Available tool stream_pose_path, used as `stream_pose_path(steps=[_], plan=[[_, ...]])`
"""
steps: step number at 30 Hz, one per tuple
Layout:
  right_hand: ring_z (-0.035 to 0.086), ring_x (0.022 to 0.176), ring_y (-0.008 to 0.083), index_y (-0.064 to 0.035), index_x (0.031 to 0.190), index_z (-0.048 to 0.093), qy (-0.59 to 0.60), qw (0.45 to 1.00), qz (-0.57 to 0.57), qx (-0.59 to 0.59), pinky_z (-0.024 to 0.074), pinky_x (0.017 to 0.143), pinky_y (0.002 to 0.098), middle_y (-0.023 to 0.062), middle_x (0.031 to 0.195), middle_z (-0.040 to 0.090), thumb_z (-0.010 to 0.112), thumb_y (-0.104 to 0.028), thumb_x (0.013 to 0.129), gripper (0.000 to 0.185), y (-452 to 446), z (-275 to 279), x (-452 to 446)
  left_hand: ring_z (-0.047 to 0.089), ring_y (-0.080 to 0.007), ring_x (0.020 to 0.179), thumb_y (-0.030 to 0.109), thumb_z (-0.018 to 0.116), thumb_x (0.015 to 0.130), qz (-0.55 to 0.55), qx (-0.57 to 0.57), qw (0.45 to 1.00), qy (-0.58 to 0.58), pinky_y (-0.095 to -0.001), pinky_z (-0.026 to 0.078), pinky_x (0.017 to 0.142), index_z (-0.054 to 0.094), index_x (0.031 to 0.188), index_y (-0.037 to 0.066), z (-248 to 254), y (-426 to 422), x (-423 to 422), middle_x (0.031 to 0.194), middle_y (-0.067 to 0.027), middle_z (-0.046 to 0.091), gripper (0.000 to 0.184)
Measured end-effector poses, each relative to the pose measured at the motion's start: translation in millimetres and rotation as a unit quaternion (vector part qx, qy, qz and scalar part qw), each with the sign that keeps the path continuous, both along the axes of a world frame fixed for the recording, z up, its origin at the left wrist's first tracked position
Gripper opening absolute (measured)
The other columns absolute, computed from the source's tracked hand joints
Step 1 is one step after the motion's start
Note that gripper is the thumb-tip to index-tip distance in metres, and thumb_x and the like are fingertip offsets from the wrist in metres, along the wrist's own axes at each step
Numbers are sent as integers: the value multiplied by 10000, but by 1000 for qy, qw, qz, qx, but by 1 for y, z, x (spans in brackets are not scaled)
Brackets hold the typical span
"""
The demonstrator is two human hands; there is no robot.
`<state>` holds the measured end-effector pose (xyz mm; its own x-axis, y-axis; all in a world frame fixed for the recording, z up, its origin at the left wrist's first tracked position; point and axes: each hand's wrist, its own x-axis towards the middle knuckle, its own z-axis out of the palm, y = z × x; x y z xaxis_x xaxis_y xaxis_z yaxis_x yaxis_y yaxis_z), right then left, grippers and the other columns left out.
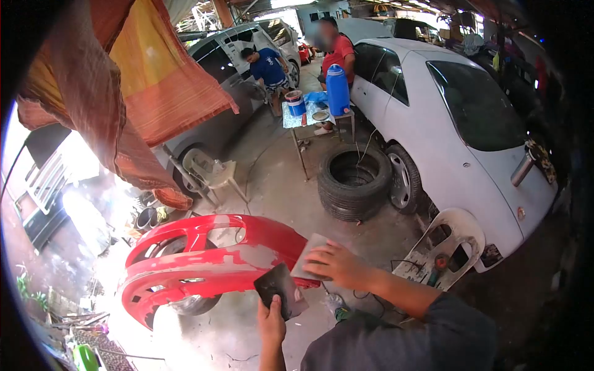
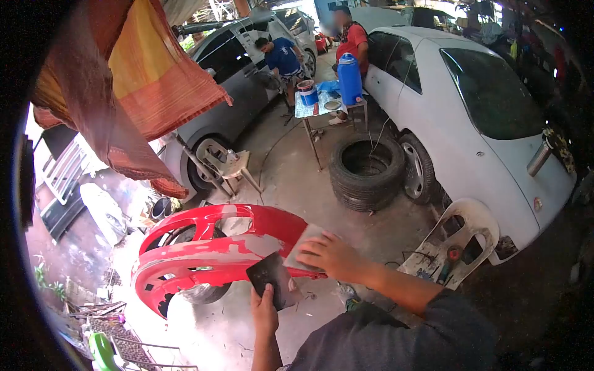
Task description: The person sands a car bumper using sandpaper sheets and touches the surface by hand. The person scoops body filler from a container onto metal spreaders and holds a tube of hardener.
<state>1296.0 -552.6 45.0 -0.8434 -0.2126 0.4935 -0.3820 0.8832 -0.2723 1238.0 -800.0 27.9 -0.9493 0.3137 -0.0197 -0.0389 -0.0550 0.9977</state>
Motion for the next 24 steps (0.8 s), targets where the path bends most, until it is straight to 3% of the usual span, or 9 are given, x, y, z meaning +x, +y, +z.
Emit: stream_pose_path(steps=[3, 6, 7, 10, 14, 15, 19, 22, 24], plan=[[489, 1258, 222, -199, 1264, 609, 18, 998, 58, 3, 328, 1084, 520, 2, 1298, 551, 588, -174, 828, 437, -19, -14, -21, 564, -149, 1001, 141, 530, 1008, 19, -41, 996, 74, -283, 444, 911, 503, 1298, -19, 7, 4, 13, 1165, -89, 611, 333], [493, 1242, 211, -199, 1242, 621, 34, 991, 119, 42, 336, 1076, 513, 0, 1265, 568, 593, -206, 845, 398, -39, -23, -17, 555, -169, 962, 116, 519, 1004, 109, -62, 987, 101, -290, 447, 864, 526, 1261, -42, 5, 3, 17, 1091, -92, 622, 302], [491, 1247, 224, -193, 1196, 633, 27, 991, 132, 7, 336, 1080, 532, 10, 1251, 575, 588, -150, 827, 374, -47, -26, -13, 557, -177, 952, 111, 511, 1005, 119, -23, 988, 99, -298, 451, 850, 530, 1251, -49, 2, 2, 15, 1083, -105, 621, 294], [498, 1225, 211, -198, 1201, 645, 20, 988, 154, -9, 330, 1081, 509, -12, 1245, 582, 596, -217, 829, 376, -65, -30, 4, 564, -191, 1046, 119, 511, 1009, 110, -51, 988, 95, -306, 439, 932, 492, 1306, -59, 8, -9, 18, 1178, -121, 604, 347], [472, 1276, 226, -184, 1273, 599, -2, 982, 189, 28, 325, 1102, 515, 19, 1295, 562, 582, -139, 810, 466, -73, -43, 30, 558, -186, 1031, 119, 510, 1011, 143, -100, 978, 116, -305, 439, 931, 481, 1310, -65, 9, -15, 24, 1184, -123, 599, 353], [456, 1302, 252, -169, 1316, 572, -59, 979, 194, 24, 322, 1108, 529, 59, 1350, 526, 578, -86, 794, 529, -74, -46, 37, 555, -174, 1027, 131, 519, 1014, 188, -97, 962, 172, -304, 441, 931, 482, 1307, -54, 5, -13, 26, 1174, -113, 593, 348], [472, 1279, 299, -142, 1321, 578, -134, 977, 144, -84, 346, 1100, 485, 119, 1358, 496, 584, -87, 831, 493, -63, -54, 43, 553, -152, 1028, 147, 545, 1011, 187, -18, 974, 126, -290, 449, 919, 485, 1307, -22, 10, -20, 29, 1190, -101, 592, 346], [467, 1280, 324, -164, 1351, 562, -19, 968, 160, -192, 375, 1083, 452, 154, 1367, 474, 588, -40, 843, 524, -66, -9, 51, 577, -188, 1040, 165, 558, 1003, 140, 71, 987, 20, -320, 470, 924, 464, 1321, -13, -10, -24, 31, 1192, -109, 589, 377], [470, 1271, 340, -184, 1368, 552, -14, 956, 215, -200, 388, 1071, 438, 165, 1367, 463, 582, -24, 854, 539, -79, 15, 61, 591, -222, 1056, 167, 556, 996, 124, 195, 970, -72, -358, 490, 922, 452, 1333, 4, -9, -18, 45, 1190, -112, 586, 389]])
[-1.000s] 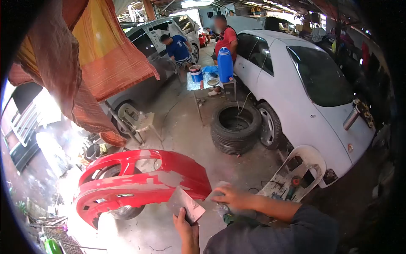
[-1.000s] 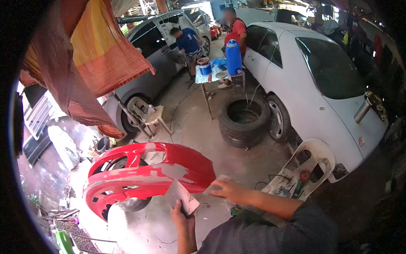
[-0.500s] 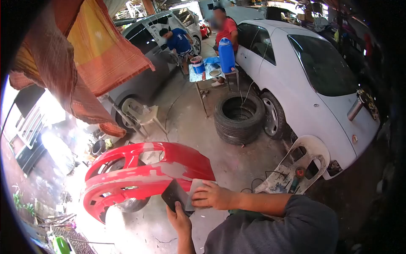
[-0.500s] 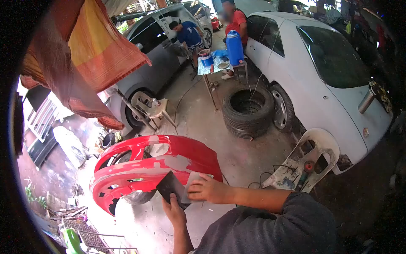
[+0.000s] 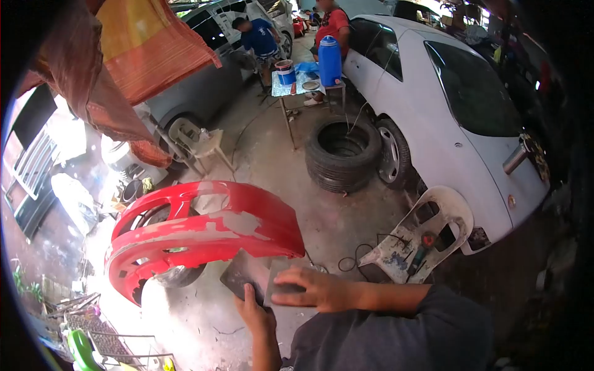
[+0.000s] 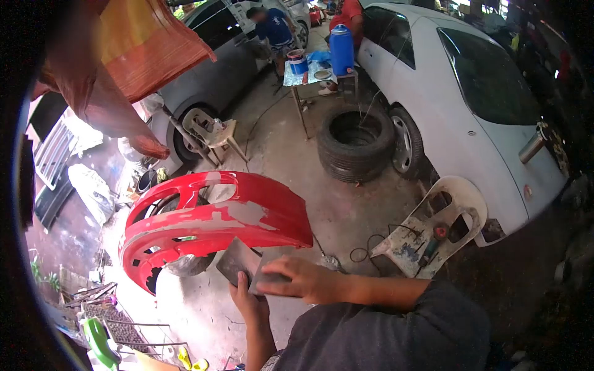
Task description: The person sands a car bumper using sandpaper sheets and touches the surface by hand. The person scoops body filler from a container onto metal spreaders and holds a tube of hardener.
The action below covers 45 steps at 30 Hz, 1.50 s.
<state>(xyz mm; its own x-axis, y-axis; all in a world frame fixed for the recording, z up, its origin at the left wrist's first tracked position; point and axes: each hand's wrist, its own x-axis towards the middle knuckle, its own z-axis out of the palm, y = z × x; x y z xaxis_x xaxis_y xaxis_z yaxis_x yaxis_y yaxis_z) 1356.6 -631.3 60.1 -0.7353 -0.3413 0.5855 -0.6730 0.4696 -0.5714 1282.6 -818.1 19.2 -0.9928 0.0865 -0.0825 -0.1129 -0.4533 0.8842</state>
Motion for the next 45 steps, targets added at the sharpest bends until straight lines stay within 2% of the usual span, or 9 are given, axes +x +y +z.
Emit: stream_pose_path(steps=[9, 14, 18, 22, 26, 30, 32, 40, 45], plan=[[525, 1189, 349, -192, 1384, 543, -62, 991, -63, 97, 428, 1003, 417, 164, 1289, 511, 509, 28, 863, 566, 7, -93, 2, 618, -257, 1088, 198, 569, 974, 47, 115, 986, -115, -416, 550, 861, 481, 1346, 61, -12, -27, 23, 1240, -103, 592, 405], [529, 1192, 351, -104, 1306, 570, -222, 960, -170, 31, 435, 990, 417, 167, 1279, 541, 487, 20, 836, 493, 39, -251, 17, 594, -276, 1134, 284, 577, 985, 97, 62, 993, -27, -445, 528, 905, 476, 1350, 43, -2, -46, 23, 1267, -115, 578, 449], [610, 1048, 407, -17, 1128, 622, -416, 839, -351, -36, 484, 904, 456, 220, 1097, 641, 552, -70, 829, 312, 91, -400, 59, 532, -286, 1214, 372, 572, 982, 42, 76, 989, -116, -465, 451, 1017, 451, 1388, 30, -39, -49, 36, 1338, -118, 538, 545], [639, 981, 402, -28, 1129, 651, -648, 674, -292, 199, 503, 796, 470, 234, 1054, 663, 642, -83, 761, 372, 150, -484, 158, 497, -286, 1256, 401, 568, 980, -12, 56, 983, -176, -448, 404, 1067, 440, 1414, 31, -62, -36, 61, 1388, -122, 506, 584], [637, 1016, 395, -41, 1195, 623, -650, 634, -420, -20, 496, 827, 464, 268, 1115, 648, 659, -128, 786, 420, 172, -461, 260, 512, -290, 1242, 384, 569, 978, -25, -6, 974, -223, -442, 442, 1034, 444, 1412, 22, -60, -34, 65, 1375, -135, 514, 579], [651, 890, 329, 0, 1215, 618, -613, 583, -533, 15, 492, 760, 492, 208, 986, 677, 612, -157, 913, 340, 185, -552, 366, 568, -280, 1159, 360, 574, 975, -109, 5, 978, -181, -442, 479, 990, 477, 1367, 17, -70, -24, 45, 1296, -133, 568, 529], [609, 1077, 428, 7, 1216, 611, -577, 618, -531, 56, 477, 930, 497, 277, 1179, 627, 641, -249, 865, 436, 176, -542, 406, 575, -271, 1143, 334, 577, 974, -132, 15, 978, -161, -430, 476, 982, 497, 1331, 8, -72, -18, 37, 1269, -130, 578, 490], [649, 1000, 410, -9, 1194, 615, -658, 631, -410, 18, 508, 818, 500, 254, 1145, 650, 520, -95, 858, 360, 129, -409, 282, 590, -235, 1075, 195, 598, 953, -120, 18, 983, -139, -376, 476, 943, 500, 1283, 23, -48, 8, 44, 1196, -104, 589, 386], [652, 1002, 367, -32, 1274, 579, -498, 694, -511, -94, 510, 827, 431, 174, 1106, 690, 624, -85, 829, 450, 133, -415, 175, 615, -235, 1036, 144, 622, 930, -89, 13, 987, -134, -372, 518, 878, 488, 1287, 40, -41, 0, 47, 1156, -96, 608, 395]])
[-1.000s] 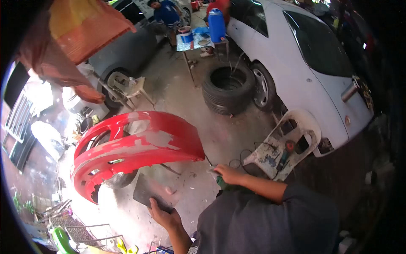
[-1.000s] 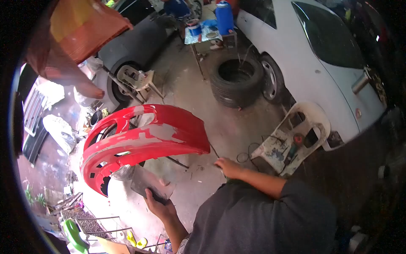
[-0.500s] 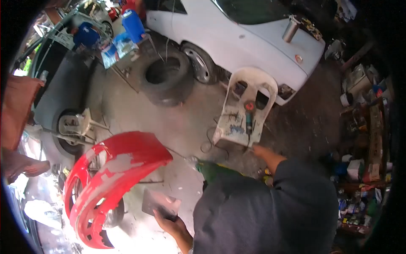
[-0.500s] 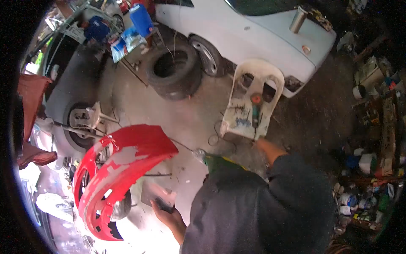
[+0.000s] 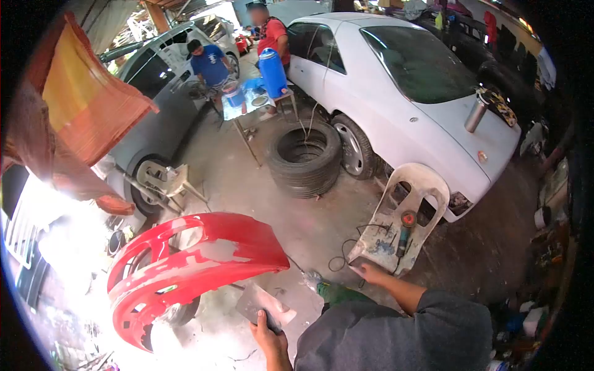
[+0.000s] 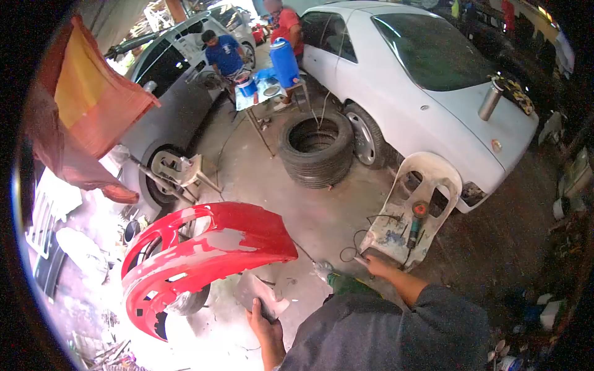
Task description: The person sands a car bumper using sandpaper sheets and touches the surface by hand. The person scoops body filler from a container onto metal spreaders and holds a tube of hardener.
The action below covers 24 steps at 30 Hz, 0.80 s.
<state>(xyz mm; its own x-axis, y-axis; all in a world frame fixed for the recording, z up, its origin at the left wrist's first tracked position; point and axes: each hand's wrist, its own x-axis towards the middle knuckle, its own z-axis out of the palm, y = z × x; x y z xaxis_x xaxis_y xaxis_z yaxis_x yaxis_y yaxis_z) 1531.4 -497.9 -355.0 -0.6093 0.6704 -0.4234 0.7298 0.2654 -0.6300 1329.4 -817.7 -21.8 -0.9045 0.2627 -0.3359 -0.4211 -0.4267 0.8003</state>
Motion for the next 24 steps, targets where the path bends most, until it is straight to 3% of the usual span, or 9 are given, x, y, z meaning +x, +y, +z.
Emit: stream_pose_path(steps=[2, 4, 6, 8, 12, 17, 18, 21, 24], plan=[[656, 1013, 291, -18, 1262, 587, 137, 960, -89, -228, 504, 884, 398, 118, 1148, 687, 647, -72, 819, 450, -26, 138, -62, 627, -245, 1005, 150, 632, 924, -6, 27, 998, -49, -382, 533, 848, 483, 1288, 45, 6, -4, 1, 1139, -101, 614, 407], [596, 1051, 196, -46, 1252, 601, 326, 867, -87, -366, 483, 915, 364, 61, 1163, 644, 633, -19, 804, 451, -41, 137, -115, 638, -240, 978, 178, 641, 923, -9, 44, 996, -74, -375, 545, 813, 503, 1274, 53, 8, -5, 3, 1125, -96, 625, 397], [573, 1113, 183, -38, 1252, 595, 385, 751, -59, -533, 454, 957, 336, 54, 1197, 628, 605, 16, 810, 445, -71, 231, -151, 647, -220, 956, 228, 646, 925, -9, 53, 996, -73, -353, 554, 773, 547, 1243, 64, 4, -4, 3, 1111, -82, 641, 371], [582, 1117, 182, -47, 1237, 604, 412, 680, 18, -606, 455, 962, 325, 54, 1173, 636, 583, 31, 830, 415, -94, 294, -174, 645, -218, 924, 226, 661, 913, -38, 115, 987, -108, -363, 546, 776, 552, 1221, 72, 4, -6, -1, 1064, -72, 641, 362], [594, 1123, 185, -56, 1227, 607, 433, 621, 63, -650, 454, 988, 340, 50, 1190, 641, 566, 24, 856, 381, -120, 346, -186, 642, -199, 899, 258, 668, 908, -54, 131, 984, -108, -365, 537, 756, 579, 1175, 81, -7, -11, -4, 1026, -47, 646, 332], [584, 1153, 177, -56, 1261, 593, 416, 619, 66, -663, 440, 1019, 348, 45, 1218, 636, 583, 65, 845, 434, -118, 353, -147, 640, -205, 941, 275, 664, 912, 18, 106, 989, -102, -371, 540, 794, 569, 1209, 63, -20, -12, -28, 1051, -59, 642, 377], [578, 1163, 174, -56, 1272, 589, 404, 625, 69, -665, 435, 1027, 348, 45, 1225, 633, 586, 75, 843, 448, -115, 355, -133, 641, -220, 995, 283, 655, 917, 6, 108, 989, -98, -391, 547, 831, 555, 1245, 47, -10, -10, -28, 1118, -80, 637, 416], [589, 1172, 191, -44, 1228, 614, 400, 689, 49, -603, 436, 1023, 368, 73, 1183, 662, 568, 101, 856, 403, -101, 356, -101, 663, -188, 891, 265, 608, 955, 51, 106, 990, -79, -337, 577, 747, 586, 1176, 69, 5, -2, -32, 1038, -59, 660, 296], [556, 1219, 182, -20, 1268, 578, 413, 816, 110, -390, 414, 1053, 339, 77, 1258, 624, 546, 66, 918, 362, -92, 382, -98, 668, -253, 966, 272, 625, 943, 15, 82, 996, -22, -409, 591, 762, 538, 1257, 53, 5, 1, -28, 1142, -90, 637, 392]])
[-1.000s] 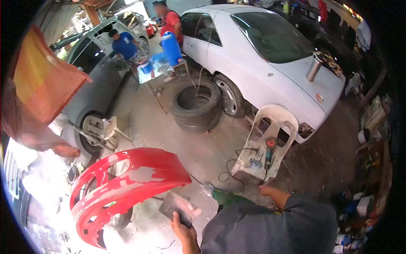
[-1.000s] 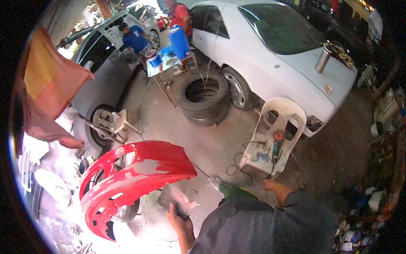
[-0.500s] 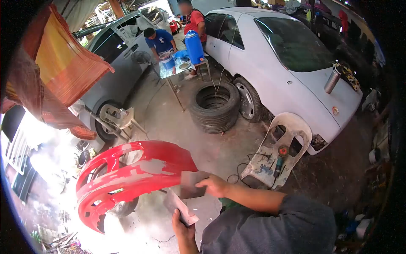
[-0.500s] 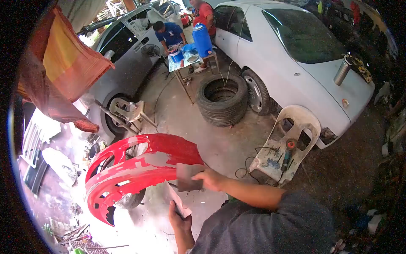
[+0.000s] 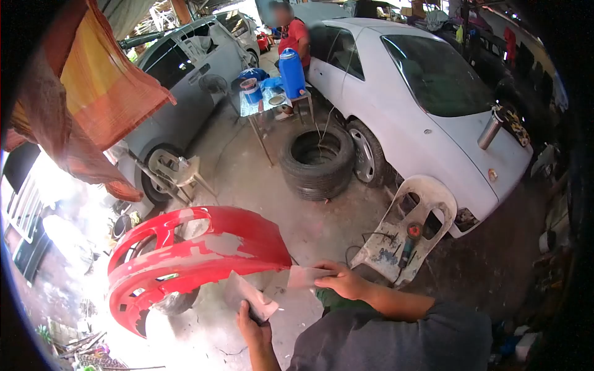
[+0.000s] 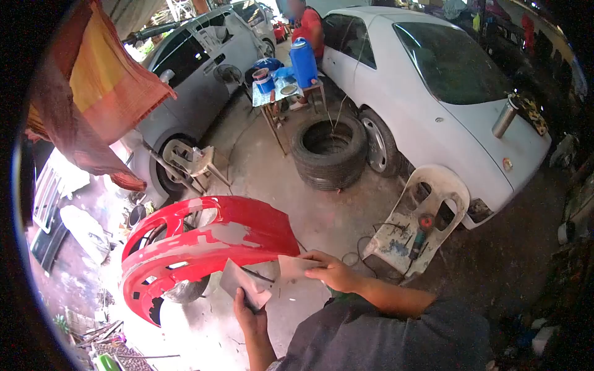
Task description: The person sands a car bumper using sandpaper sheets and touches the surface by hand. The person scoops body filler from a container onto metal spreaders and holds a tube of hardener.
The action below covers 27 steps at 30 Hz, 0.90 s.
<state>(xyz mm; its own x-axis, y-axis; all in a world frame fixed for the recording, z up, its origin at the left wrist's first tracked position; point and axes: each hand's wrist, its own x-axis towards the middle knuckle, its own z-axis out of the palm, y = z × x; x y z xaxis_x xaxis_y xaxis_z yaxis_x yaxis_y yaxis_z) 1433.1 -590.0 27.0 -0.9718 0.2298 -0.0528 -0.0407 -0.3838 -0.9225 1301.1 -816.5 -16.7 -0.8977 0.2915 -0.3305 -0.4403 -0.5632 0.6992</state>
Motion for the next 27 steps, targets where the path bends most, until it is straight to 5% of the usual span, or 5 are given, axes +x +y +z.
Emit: stream_pose_path(steps=[9, 15, 20, 23, 27], plan=[[445, 1295, 377, -159, 1438, 490, 279, 805, 87, 516, 359, 1096, 439, 212, 1391, 419, 621, 5, 835, 638, -38, -3, -16, 620, -276, 1079, 77, 560, 941, 23, 21, 999, 29, -409, 540, 908, 447, 1358, 53, 10, 37, 17, 1231, -117, 591, 433], [473, 1267, 317, -169, 1355, 565, 213, 759, 94, 609, 386, 1052, 471, 133, 1312, 505, 577, -46, 839, 530, 3, -51, -43, 634, -302, 1062, 73, 539, 930, 67, 24, 997, -4, -491, 578, 841, 449, 1373, 73, 4, -4, 15, 1235, -134, 587, 452], [524, 1215, 264, -185, 1265, 610, 222, 643, 53, 731, 347, 1074, 505, 62, 1295, 542, 571, -148, 854, 415, 1, 17, -62, 598, -196, 1068, 75, 540, 957, -60, -257, 957, 123, -321, 448, 974, 520, 1301, -15, 22, -18, 29, 1177, -99, 617, 356], [505, 1242, 245, -201, 1223, 623, 324, 610, 82, 719, 339, 1087, 510, 41, 1292, 548, 574, -201, 859, 367, -25, -37, -85, 595, -194, 1040, 72, 537, 959, 59, -221, 943, 242, -320, 451, 957, 511, 1314, -33, 19, -9, 27, 1188, -99, 613, 371], [474, 1278, 253, -212, 1230, 629, 333, 660, 203, 642, 337, 1094, 531, 42, 1281, 546, 579, -171, 845, 390, -69, -28, -60, 569, -181, 1036, 98, 522, 983, 138, -348, 902, 213, -306, 440, 945, 514, 1299, -45, 25, -34, 33, 1190, -109, 598, 347]])
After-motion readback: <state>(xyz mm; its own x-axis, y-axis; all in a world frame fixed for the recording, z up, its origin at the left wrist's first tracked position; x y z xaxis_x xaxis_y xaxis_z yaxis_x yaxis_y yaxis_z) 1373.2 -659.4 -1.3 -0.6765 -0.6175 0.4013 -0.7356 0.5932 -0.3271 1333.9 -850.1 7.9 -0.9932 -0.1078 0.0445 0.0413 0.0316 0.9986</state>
